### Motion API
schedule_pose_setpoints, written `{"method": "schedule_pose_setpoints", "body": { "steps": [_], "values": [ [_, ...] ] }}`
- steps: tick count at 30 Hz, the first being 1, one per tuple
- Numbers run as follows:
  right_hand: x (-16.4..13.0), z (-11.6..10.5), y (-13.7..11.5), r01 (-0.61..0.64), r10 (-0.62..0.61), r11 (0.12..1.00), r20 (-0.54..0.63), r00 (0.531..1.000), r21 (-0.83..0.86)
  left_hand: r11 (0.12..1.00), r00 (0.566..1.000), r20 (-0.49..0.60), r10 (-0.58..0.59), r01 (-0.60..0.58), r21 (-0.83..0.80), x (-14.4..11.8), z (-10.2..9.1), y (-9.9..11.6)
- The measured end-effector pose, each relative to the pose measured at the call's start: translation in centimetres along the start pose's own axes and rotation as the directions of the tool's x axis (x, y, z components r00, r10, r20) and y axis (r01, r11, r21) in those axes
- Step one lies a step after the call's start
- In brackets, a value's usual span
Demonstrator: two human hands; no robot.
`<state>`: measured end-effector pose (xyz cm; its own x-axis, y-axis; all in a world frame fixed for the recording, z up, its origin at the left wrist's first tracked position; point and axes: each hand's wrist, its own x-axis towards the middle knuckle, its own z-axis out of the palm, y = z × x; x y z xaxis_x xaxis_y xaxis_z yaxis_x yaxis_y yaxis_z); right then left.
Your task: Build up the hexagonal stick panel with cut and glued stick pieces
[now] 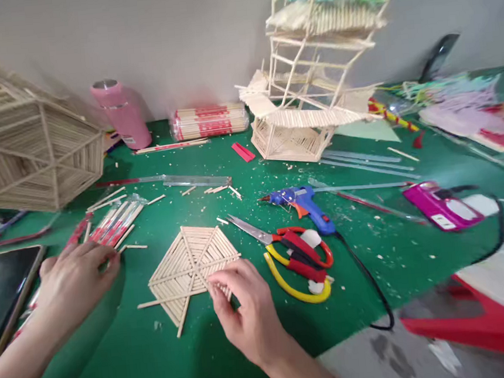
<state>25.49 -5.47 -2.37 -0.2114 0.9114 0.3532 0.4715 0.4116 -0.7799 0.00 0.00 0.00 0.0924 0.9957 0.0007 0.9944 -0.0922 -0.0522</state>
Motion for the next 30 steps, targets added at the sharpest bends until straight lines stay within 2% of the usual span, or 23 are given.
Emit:
{"method": "schedule_pose_setpoints", "body": {
  "steps": [2,5,6,8,10,11,14,17,20,23,26,30],
  "values": [
    [-0.1,-0.1,0.1,-0.03,0.03,1.0,-0.023,0.999,0.008,1.0,1.0,0.008,-0.011,0.011,0.02,-0.7,-0.1,-0.1],
    [-0.1,-0.3,0.0,-0.035,0.036,0.999,-0.05,0.998,0.026,0.997,0.999,-0.022,0.049,-0.051,-0.064,-2.0,-0.4,0.6],
    [0.0,-0.3,-0.2,-0.025,0.027,0.999,-0.054,0.998,0.034,0.991,0.996,-0.037,0.085,-0.088,-0.105,-2.6,-0.5,1.2],
    [0.2,-0.4,-0.6,0.024,-0.022,0.999,-0.035,0.999,0.048,0.922,0.968,-0.148,0.202,-0.239,-0.304,-3.7,-0.9,2.7],
    [0.5,-0.4,-1.2,0.093,-0.095,0.995,0.04,0.995,0.047,0.851,0.941,-0.177,0.288,-0.336,-0.403,-4.7,-1.4,4.5],
    [0.7,-0.4,-1.5,0.124,-0.127,0.992,0.097,0.987,0.038,0.818,0.935,-0.156,0.32,-0.356,-0.452,-5.0,-1.5,5.3],
    [1.2,-0.3,-2.1,0.191,-0.182,0.981,0.267,0.946,-0.009,0.741,0.934,-0.159,0.319,-0.35,-0.572,-5.5,-1.5,6.9],
    [1.3,-0.3,-2.1,0.213,-0.187,0.976,0.332,0.925,-0.043,0.689,0.934,-0.156,0.321,-0.344,-0.638,-5.4,-1.2,7.2],
    [1.2,-0.5,-1.5,0.172,-0.138,0.982,0.319,0.938,-0.079,0.668,0.916,-0.167,0.365,-0.383,-0.638,-5.2,-0.8,6.9],
    [1.3,-1.1,-0.6,0.107,-0.087,0.99,0.205,0.975,-0.091,0.729,0.898,-0.202,0.39,-0.435,-0.529,-4.9,-0.2,6.8],
    [1.2,-1.6,0.3,0.07,-0.06,0.993,0.105,0.993,-0.092,0.784,0.889,-0.21,0.407,-0.458,-0.418,-4.7,0.7,6.8],
    [0.7,-1.5,0.6,0.064,-0.054,0.994,0.122,0.991,-0.085,0.78,0.856,-0.269,0.442,-0.515,-0.356,-4.7,1.6,6.5]
  ]
}}
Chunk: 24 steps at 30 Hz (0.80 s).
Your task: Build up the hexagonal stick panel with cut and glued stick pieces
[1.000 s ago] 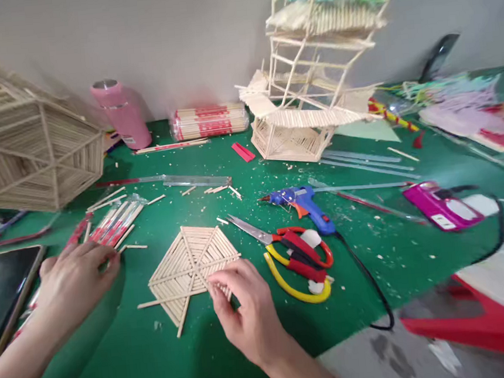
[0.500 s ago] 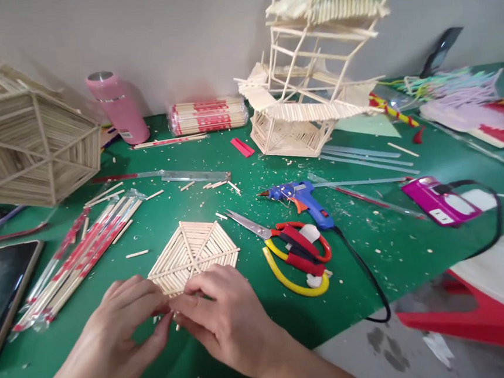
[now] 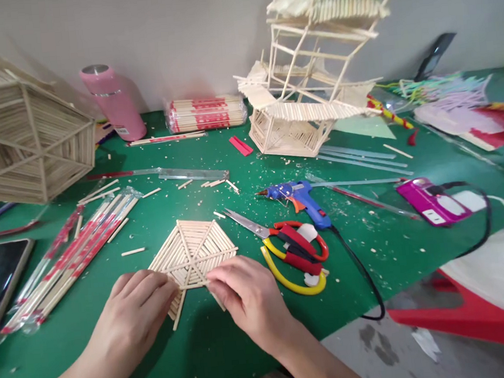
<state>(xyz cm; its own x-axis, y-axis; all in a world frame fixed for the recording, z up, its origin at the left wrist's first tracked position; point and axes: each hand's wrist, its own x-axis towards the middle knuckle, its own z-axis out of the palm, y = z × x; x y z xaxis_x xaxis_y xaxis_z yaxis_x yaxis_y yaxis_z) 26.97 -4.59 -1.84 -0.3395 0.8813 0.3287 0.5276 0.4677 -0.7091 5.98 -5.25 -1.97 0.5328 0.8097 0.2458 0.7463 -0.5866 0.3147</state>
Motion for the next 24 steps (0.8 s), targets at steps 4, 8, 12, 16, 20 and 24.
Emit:
{"method": "schedule_pose_setpoints", "body": {
  "steps": [4,8,12,16,20,24],
  "values": [
    [-0.1,0.7,-0.4,0.03,-0.029,0.999,0.068,0.997,-0.016,0.994,0.997,-0.074,0.003,0.005,0.105,-0.1,-0.7,-0.9],
    [0.1,1.2,-0.7,0.079,-0.065,0.993,0.158,0.985,-0.084,0.988,0.996,-0.091,-0.015,0.028,0.15,-0.2,-1.3,-1.4],
    [0.4,1.3,-0.7,0.093,-0.057,0.982,0.208,0.977,-0.165,0.992,0.998,-0.06,-0.034,0.041,0.115,-0.2,-0.8,-1.0],
    [0.4,1.4,-0.8,0.063,-0.021,0.973,0.184,0.983,-0.222,0.985,0.998,-0.047,-0.047,0.054,0.164,-0.1,-0.5,-1.1],
    [0.5,1.7,-0.8,0.023,0.017,0.974,0.174,0.985,-0.225,0.976,0.998,-0.038,-0.044,0.051,0.211,0.0,-0.7,-1.4],
    [0.5,1.7,-0.7,-0.007,0.032,0.981,0.124,0.992,-0.194,0.977,0.996,-0.075,-0.042,0.056,0.205,0.1,-0.8,-1.2]
  ]
}}
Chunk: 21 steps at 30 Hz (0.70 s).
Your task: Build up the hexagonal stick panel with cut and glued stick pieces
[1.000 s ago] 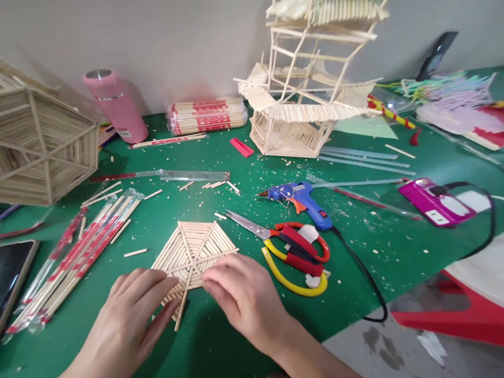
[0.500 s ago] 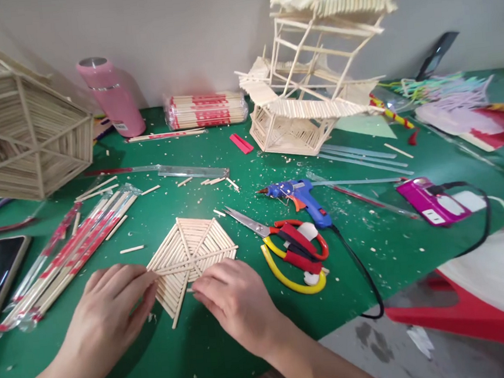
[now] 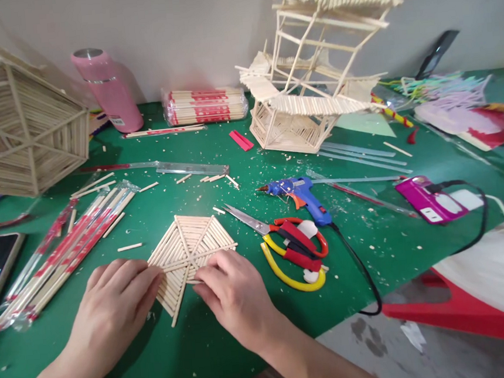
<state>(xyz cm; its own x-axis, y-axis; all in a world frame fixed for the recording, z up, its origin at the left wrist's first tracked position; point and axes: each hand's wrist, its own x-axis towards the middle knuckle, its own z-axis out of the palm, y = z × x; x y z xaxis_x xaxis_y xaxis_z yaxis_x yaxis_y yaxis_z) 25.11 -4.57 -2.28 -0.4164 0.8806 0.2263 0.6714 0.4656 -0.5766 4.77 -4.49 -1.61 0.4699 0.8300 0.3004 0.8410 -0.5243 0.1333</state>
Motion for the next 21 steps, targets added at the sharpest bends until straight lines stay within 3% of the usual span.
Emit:
{"method": "schedule_pose_setpoints", "body": {
  "steps": [4,7,14,21],
  "values": [
    [-0.4,-0.6,0.2,-0.028,0.028,0.999,0.004,1.0,0.046,0.989,0.998,-0.051,0.042,-0.048,-0.142,0.0,-0.2,1.0],
    [-0.7,-0.9,0.2,-0.04,0.04,0.998,0.01,0.999,0.05,0.963,0.995,-0.002,0.097,-0.095,-0.251,0.0,-0.1,2.0],
    [-0.4,-0.4,-0.3,-0.043,0.043,0.999,0.033,0.999,-0.02,0.955,0.993,0.069,0.098,-0.074,-0.288,-0.2,0.8,2.9],
    [0.0,-0.7,-0.6,-0.011,0.021,0.997,0.131,0.991,-0.08,0.931,0.996,-0.012,0.085,-0.083,-0.355,-0.6,1.3,2.9]
  ]
}}
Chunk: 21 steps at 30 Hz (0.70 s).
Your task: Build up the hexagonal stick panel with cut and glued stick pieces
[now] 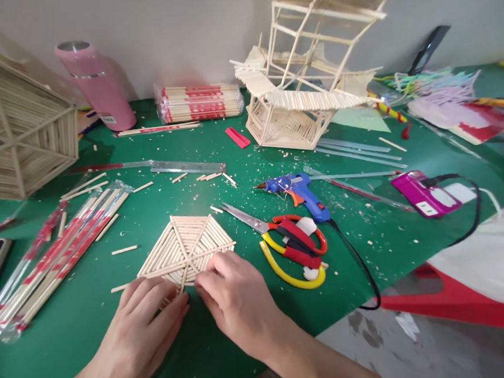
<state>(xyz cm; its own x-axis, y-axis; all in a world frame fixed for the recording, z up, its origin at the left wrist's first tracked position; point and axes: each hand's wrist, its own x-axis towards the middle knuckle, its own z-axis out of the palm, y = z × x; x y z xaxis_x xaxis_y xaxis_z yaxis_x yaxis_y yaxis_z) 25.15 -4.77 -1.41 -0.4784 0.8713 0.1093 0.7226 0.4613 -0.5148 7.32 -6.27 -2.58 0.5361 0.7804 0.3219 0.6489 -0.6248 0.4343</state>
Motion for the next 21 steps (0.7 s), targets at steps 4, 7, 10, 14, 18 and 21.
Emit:
{"method": "schedule_pose_setpoints", "body": {
  "steps": [4,7,10,14,18,21],
  "values": [
    [0.19,-0.15,-0.13,0.005,-0.005,1.0,0.018,1.0,-0.023,1.0,0.998,-0.054,0.012,-0.011,0.01,-0.16,0.21,-0.05],
    [0.3,-0.11,-0.22,-0.005,0.005,1.0,0.016,1.0,-0.016,1.0,0.998,-0.058,0.022,-0.023,-0.004,-0.26,0.38,-0.09],
    [0.33,0.01,-0.18,-0.026,0.026,1.0,0.014,1.0,0.012,1.0,0.997,-0.076,0.021,-0.022,-0.012,-0.28,0.51,-0.09],
    [0.22,0.18,0.13,-0.044,0.045,0.997,-0.004,0.999,0.063,1.0,0.999,-0.03,0.022,-0.021,0.012,-0.19,0.38,-0.15],
    [-0.05,0.29,0.33,-0.05,0.052,0.993,-0.015,0.999,0.108,0.997,0.998,0.008,0.056,-0.056,0.057,-0.22,0.1,-0.25],
    [-0.26,0.38,0.26,-0.058,0.062,0.99,-0.026,0.998,0.131,0.996,0.998,0.012,0.058,-0.059,0.064,-0.28,0.1,-0.24]
  ]
}}
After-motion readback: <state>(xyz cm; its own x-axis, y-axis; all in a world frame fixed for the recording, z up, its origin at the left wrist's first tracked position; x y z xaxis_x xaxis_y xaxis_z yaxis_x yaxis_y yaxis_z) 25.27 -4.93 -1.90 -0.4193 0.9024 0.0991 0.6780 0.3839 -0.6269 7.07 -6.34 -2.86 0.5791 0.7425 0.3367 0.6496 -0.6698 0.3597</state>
